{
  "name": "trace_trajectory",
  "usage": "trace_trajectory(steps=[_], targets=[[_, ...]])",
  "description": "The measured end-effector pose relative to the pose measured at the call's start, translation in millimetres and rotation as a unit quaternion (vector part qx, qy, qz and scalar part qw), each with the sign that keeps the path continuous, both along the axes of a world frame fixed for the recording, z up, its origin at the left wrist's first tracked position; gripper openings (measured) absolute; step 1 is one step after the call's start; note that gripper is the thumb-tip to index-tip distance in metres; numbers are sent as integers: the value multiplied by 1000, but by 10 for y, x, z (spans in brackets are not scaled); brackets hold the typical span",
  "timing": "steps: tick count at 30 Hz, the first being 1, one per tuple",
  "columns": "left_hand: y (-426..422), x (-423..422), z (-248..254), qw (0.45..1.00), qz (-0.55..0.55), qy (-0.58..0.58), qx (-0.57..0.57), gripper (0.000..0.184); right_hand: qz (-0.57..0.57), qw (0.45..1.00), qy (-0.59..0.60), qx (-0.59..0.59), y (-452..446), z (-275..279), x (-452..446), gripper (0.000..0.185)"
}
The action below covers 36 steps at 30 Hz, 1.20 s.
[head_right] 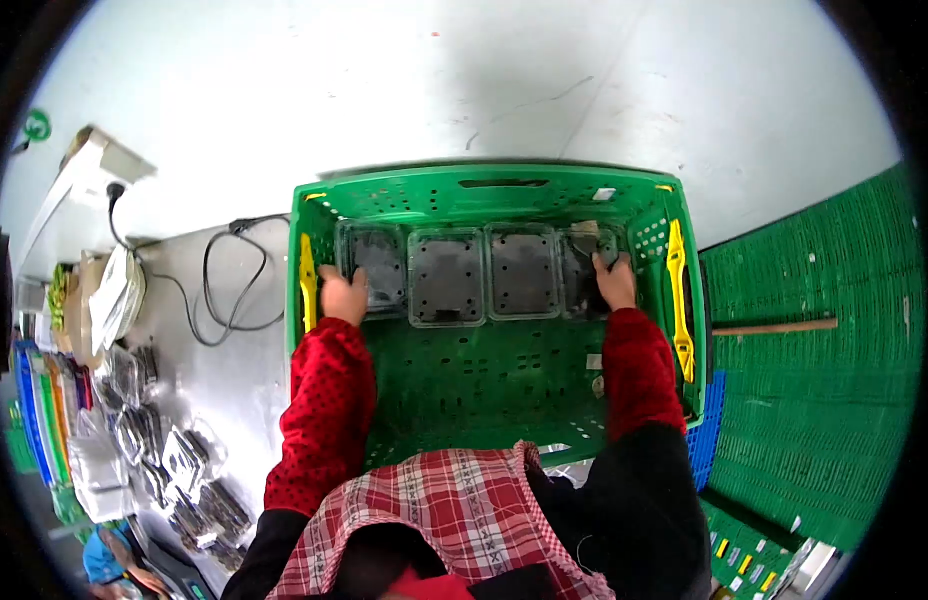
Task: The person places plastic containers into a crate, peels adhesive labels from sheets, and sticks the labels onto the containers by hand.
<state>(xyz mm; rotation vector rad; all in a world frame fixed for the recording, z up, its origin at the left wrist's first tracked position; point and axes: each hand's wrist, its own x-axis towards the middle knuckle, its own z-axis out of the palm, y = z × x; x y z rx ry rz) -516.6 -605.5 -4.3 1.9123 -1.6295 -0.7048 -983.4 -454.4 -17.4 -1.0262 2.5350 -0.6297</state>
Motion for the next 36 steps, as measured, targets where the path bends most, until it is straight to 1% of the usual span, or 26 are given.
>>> trace_trajectory(steps=[2, 4, 5, 6, 7, 9, 11, 13, 14, 15, 17, 18, 19, 22, 25, 26, 27, 28, 29, 30, 31, 32, 33, 34, 35, 36], targets=[[95, -101, 126, 997, 38, 29, 61, 65, -42, 996, 70, 23, -166, 31, 209, 73], [216, -143, -244, 978, 7, -47, -204, 61, 33, 945, 326, 9, -226, 361, 783, 72], [76, -159, -776, 895, -33, -310, -319, 51, 145, 933, 316, -87, -267, 307, 885, 75], [133, -320, -271, 952, -81, -248, -162, 39, 231, 918, 293, -131, -295, 335, 1213, 78], [196, -481, 127, 967, -115, -220, -59, 28, 309, 898, 284, -135, -258, 342, 1603, 80], [343, -577, 587, 967, -150, -203, -31, 15, 474, 801, 361, -61, -287, 66, 2027, 84], [723, -570, 910, 954, -158, -220, -126, 19, 411, 904, 41, -112, -700, -634, 1680, 81], [1162, -321, 973, 940, -202, -219, -164, 23, 427, 804, 412, 44, -754, -436, 1775, 73], [1427, -88, 861, 935, -243, -206, -153, 25, 483, 774, 408, -24, -669, -101, 1919, 60], [1689, 148, 747, 929, -284, -191, -140, 27, 480, 822, 300, 53, -933, 14, 1835, 52], [2137, 799, 865, 899, -373, -161, -166, 27, 389, 884, 199, -166, -1077, 475, 2033, 48], [2293, 1005, 1035, 890, -399, -122, -182, 28, 382, 829, 285, -294, -1195, 840, 2293, 43], [2406, 1107, 1051, 894, -389, -120, -188, 28, 412, 798, 208, -387, -1006, 1523, 3022, 40], [2616, 1253, 987, 903, -335, -86, -255, 18, 587, 735, -32, -339, -839, 2276, 4758, 40], [2711, 1475, 925, 905, -278, -60, -316, 15, 719, 645, -198, -164, -701, 1916, 6426, 43], [2902, 1845, 1055, 927, -228, -28, -297, 23, 785, 583, -90, -191, -622, 1747, 6932, 43], [3085, 2306, 1038, 953, -173, 103, -228, 29, 818, 530, -16, -223, -648, 1437, 7384, 44], [3369, 2950, 1216, 964, -84, 45, -248, 32, 823, 528, -15, -209, -682, 1102, 7825, 50], [3610, 3438, 1036, 931, 82, 24, -354, 33, 816, 541, 14, -202, -663, 905, 8222, 56], [3926, 3969, 1051, 929, 247, 8, -276, 39, 809, 553, 43, -196, -616, 767, 8588, 62], [4196, 4510, 1081, 876, 413, 15, -249, 49, 796, 560, 84, -213, -556, 682, 8917, 67], [4524, 5020, 821, 785, 535, -136, -282, 42, 781, 568, 125, -227, -502, 571, 9202, 72], [4883, 5362, 927, 764, 603, -35, -226, 44, 771, 556, 168, -263, -556, 305, 9430, 86], [5242, 5728, 544, 740, 653, -131, -92, 70, 769, 563, 157, -259, -567, 248, 9595, 86], [5453, 6047, 101, 716, 688, -106, -53, 84, 777, 605, 106, -137, -595, 211, 9744, 97], [5587, 6259, -72, 727, 686, -29, 6, 82, 771, 635, 55, -12, -622, 184, 9854, 107]])
